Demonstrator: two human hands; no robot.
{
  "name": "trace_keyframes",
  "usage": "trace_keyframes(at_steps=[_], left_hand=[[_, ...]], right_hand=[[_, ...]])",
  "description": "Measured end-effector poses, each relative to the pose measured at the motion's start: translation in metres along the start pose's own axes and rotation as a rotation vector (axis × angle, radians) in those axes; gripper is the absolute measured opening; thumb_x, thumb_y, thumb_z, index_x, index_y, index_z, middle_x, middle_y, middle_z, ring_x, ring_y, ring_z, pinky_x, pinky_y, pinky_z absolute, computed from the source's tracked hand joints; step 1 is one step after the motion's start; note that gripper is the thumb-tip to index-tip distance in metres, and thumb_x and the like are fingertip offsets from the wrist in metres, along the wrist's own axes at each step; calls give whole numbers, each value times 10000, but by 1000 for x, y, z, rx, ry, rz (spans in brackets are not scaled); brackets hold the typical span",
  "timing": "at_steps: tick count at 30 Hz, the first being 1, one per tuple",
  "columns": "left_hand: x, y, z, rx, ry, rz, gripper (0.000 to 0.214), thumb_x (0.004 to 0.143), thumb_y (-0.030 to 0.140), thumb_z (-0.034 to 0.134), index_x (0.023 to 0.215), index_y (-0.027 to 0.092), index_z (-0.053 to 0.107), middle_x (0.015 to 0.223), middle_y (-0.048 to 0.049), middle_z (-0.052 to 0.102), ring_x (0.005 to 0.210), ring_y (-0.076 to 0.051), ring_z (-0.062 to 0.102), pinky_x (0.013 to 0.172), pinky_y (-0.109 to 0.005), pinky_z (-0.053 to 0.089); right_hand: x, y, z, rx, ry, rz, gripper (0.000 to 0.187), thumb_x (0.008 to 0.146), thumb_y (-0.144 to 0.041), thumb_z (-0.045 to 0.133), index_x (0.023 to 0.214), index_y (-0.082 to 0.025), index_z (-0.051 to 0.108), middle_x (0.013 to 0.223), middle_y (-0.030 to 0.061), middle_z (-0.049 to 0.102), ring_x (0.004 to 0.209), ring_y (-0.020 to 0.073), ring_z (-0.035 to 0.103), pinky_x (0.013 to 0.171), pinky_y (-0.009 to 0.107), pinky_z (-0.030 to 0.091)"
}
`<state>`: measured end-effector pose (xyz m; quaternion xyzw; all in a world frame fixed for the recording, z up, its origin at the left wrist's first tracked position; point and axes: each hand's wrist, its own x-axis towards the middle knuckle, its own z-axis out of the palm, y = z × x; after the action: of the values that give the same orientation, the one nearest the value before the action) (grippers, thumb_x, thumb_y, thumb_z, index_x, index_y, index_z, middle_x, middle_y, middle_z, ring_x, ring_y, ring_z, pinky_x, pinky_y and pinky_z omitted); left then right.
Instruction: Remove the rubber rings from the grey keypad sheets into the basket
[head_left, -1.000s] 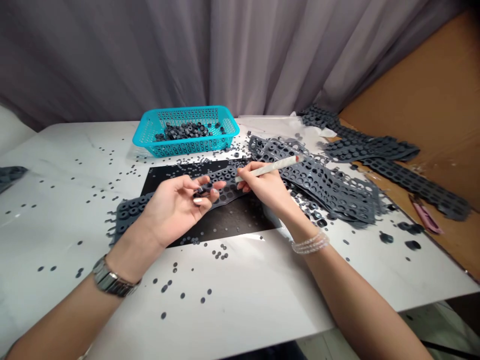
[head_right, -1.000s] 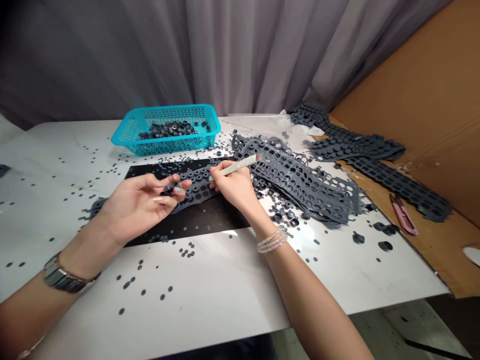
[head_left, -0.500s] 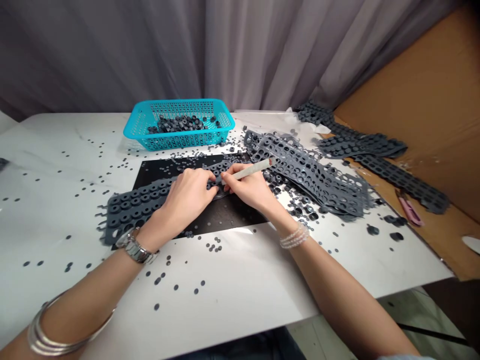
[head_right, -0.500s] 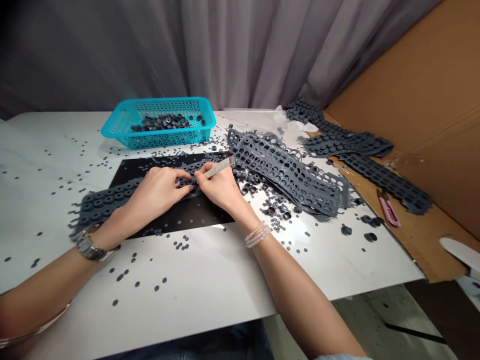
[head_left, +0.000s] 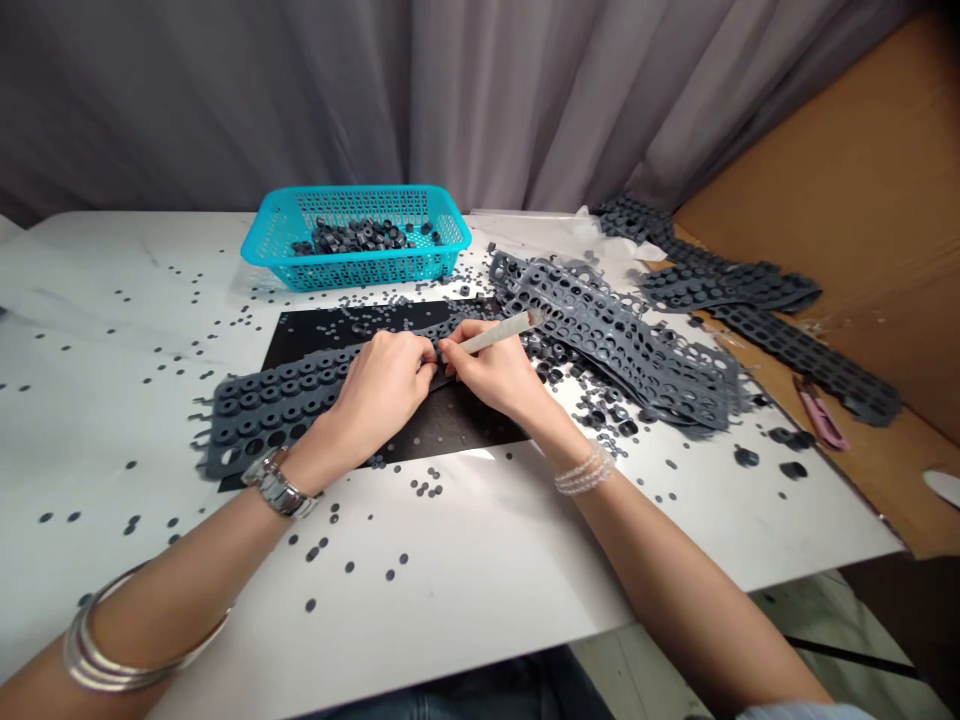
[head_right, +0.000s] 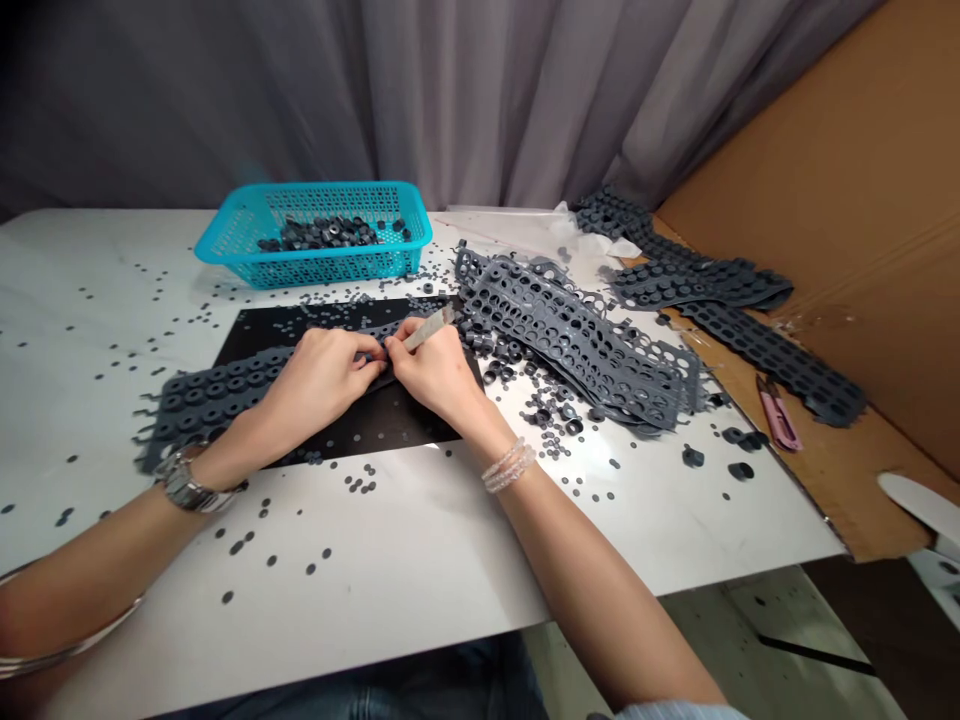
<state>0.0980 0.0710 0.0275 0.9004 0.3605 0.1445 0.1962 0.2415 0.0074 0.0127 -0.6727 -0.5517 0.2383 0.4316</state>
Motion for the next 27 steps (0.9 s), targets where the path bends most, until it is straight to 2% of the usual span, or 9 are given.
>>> trace_keyframes(at_steps=[3, 6, 8, 11, 14, 17, 22, 27], left_hand=[[-5, 0, -13, -283, 57, -84, 116, 774, 253, 680, 747, 183, 768, 563, 9, 569, 518, -115, 429, 536, -262, 319], [-11, -4, -29, -802, 130, -290, 107, 718, 265, 776, 784, 183, 763, 586, 26, 528, 488, -70, 343, 434, -214, 251], [-13, -6, -35, -1126, 111, -405, 78, 710, 199, 789, 753, 159, 738, 656, 5, 552, 494, -45, 353, 393, -166, 249], [-14, -9, -36, -1419, 28, -557, 55, 743, 92, 742, 719, 110, 696, 760, -45, 601, 494, -15, 375, 364, -113, 283], [-15, -12, -33, -1610, -44, -692, 70, 789, 24, 672, 785, 94, 679, 817, -75, 622, 491, -14, 400, 349, -112, 313], [-15, -15, -31, -1745, -106, -753, 116, 814, -9, 639, 849, 100, 659, 856, -89, 631, 505, -23, 435, 355, -121, 348], [-17, -15, -32, -1835, -131, -788, 148, 863, -26, 571, 938, 76, 648, 805, -75, 605, 481, -19, 419, 348, -120, 359], [-18, -13, -32, -1873, -158, -783, 129, 889, -17, 541, 935, 65, 629, 842, -91, 617, 494, -16, 431, 347, -105, 359]], right_hand=[[0, 0, 0, -13, 4, 5, 243, 864, -192, 568, 622, -195, 554, 583, -6, 629, 570, 130, 572, 562, 229, 389], [1, 1, 0, 28, -8, 44, 234, 869, -209, 569, 636, -195, 558, 578, -8, 637, 561, 127, 577, 570, 224, 412], [1, 2, -1, 76, -19, 72, 231, 873, -227, 569, 645, -194, 561, 588, -5, 650, 570, 125, 592, 582, 221, 436], [1, 2, -5, 153, -7, 110, 231, 874, -266, 575, 655, -193, 563, 605, 1, 667, 566, 120, 607, 586, 218, 466], [1, 1, -10, 219, 50, 129, 217, 865, -296, 583, 675, -191, 570, 621, 9, 677, 543, 115, 603, 569, 221, 482], [2, 1, -16, 266, 111, 130, 214, 850, -312, 600, 678, -188, 574, 615, 11, 671, 548, 116, 609, 566, 221, 491], [4, 2, -21, 318, 160, 156, 216, 827, -316, 615, 661, -186, 567, 595, 5, 659, 533, 106, 597, 552, 210, 489], [4, 3, -19, 313, 149, 184, 218, 818, -328, 623, 660, -190, 565, 582, -1, 655, 520, 106, 592, 543, 210, 486]])
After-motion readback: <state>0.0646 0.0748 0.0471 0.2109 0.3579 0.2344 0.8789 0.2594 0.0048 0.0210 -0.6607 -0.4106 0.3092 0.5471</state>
